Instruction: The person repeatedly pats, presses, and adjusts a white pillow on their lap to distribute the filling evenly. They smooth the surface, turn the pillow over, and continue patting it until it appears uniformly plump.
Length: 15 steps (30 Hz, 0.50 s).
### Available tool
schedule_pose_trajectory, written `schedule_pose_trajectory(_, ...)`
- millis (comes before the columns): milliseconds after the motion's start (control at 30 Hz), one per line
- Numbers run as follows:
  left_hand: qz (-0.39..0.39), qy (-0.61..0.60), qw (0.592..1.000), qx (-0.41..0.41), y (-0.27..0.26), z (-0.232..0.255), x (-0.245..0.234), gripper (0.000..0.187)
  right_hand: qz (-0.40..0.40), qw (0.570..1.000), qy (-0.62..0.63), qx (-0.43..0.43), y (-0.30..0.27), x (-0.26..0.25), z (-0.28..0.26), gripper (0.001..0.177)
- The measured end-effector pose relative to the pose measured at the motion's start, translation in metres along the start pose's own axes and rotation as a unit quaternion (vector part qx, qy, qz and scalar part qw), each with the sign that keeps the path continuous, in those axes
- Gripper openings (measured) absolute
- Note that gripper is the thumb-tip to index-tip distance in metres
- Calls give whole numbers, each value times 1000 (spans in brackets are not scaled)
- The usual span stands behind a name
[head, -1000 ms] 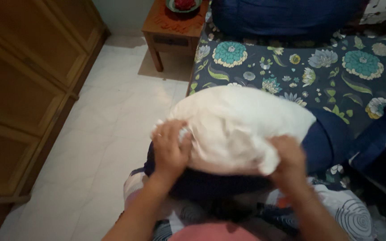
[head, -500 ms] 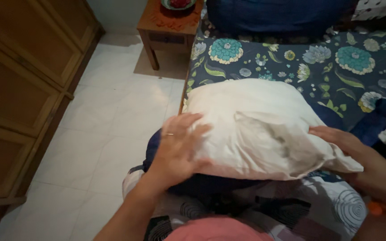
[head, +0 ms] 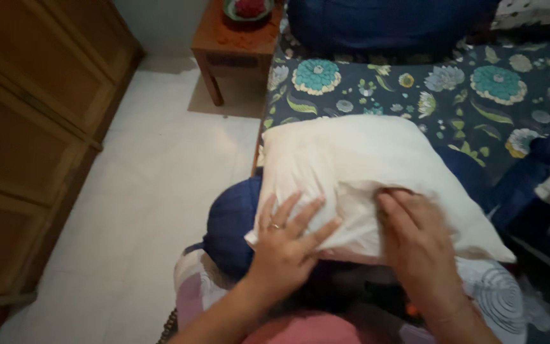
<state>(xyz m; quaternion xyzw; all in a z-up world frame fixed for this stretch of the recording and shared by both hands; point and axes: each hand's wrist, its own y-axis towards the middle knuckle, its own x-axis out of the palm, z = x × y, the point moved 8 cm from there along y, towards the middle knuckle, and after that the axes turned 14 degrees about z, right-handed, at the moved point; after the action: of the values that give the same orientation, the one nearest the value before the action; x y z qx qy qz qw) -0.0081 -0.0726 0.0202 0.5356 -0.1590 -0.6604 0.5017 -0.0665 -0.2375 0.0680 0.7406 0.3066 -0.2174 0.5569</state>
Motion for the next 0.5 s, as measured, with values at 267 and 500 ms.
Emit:
schedule_pose_trajectory(267,14,-22,999,-22,-11,8,-2,45,-58,983,44,-168,-21,25,-25,61)
schedule_pose_trajectory(500,20,-14,998,-59,-20,-1,3,47,-162,983,-68,-51,-28,62,7,64)
